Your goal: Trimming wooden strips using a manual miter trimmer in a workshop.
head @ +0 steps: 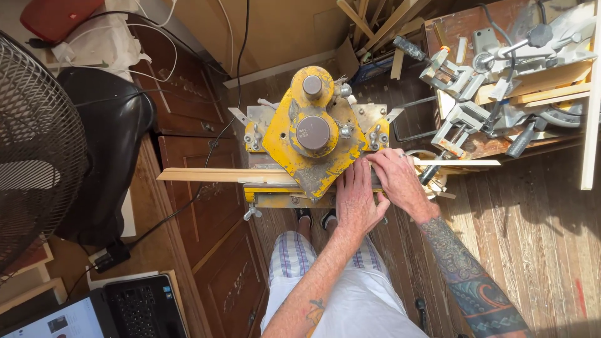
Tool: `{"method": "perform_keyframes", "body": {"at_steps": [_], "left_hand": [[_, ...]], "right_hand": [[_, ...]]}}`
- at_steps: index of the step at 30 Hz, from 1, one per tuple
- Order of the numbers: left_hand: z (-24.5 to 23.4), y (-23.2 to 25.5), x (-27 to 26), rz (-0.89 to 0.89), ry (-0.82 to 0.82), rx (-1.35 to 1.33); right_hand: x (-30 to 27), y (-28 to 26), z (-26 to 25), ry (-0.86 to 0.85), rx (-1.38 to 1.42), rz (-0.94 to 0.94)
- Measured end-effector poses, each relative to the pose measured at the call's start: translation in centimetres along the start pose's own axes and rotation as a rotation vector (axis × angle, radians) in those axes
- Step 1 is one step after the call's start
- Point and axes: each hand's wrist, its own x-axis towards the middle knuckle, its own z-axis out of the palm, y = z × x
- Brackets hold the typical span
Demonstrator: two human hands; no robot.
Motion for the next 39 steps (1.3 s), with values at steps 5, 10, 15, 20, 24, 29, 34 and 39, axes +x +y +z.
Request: {"method": "perform_keyframes", "body": {"at_steps": [5,10,15,20,24,29,34,39], "left_hand": [[0.7,-0.3,-0.2,0.001,0.010,-0.028],[0.7,-0.2,-0.3,-0.003,0.000,-0.027],[0.6,-0.4,-0.3,-0.007,0.003,-0.055],[0.6,-0.5,-0.3,-0.005,0.025,-0.062],[0.4,-0.5,-0.2,-0.006,0.022,-0.045],[0.0,-0.4,-0.2,-0.006,0.008,-0.053],[1.2,-0.8,-0.5,-0.015,-0.004,-0.077],[3.2,-1.6,-1.1,-0.002,-0.023,-0.055]], "right_hand": [[0.1,-0.6,-0.2,-0.036,0.041,0.040],[0.3,-0.2,0.0,-0.032,0.078,0.048],[0.4,0.0,0.4,-0.004,0.124,0.051],[0.4,-0.1,0.4,0.003,0.118,0.059],[0.3,0.4,1.0,0.001,0.115,0.066],[0.1,0.2,1.2,-0.022,0.108,0.104],[-1.0,-2.5,0.1,0.054,0.113,0.088],[-1.5,-3.4,-0.7,-0.079,0.162,-0.004]]}}
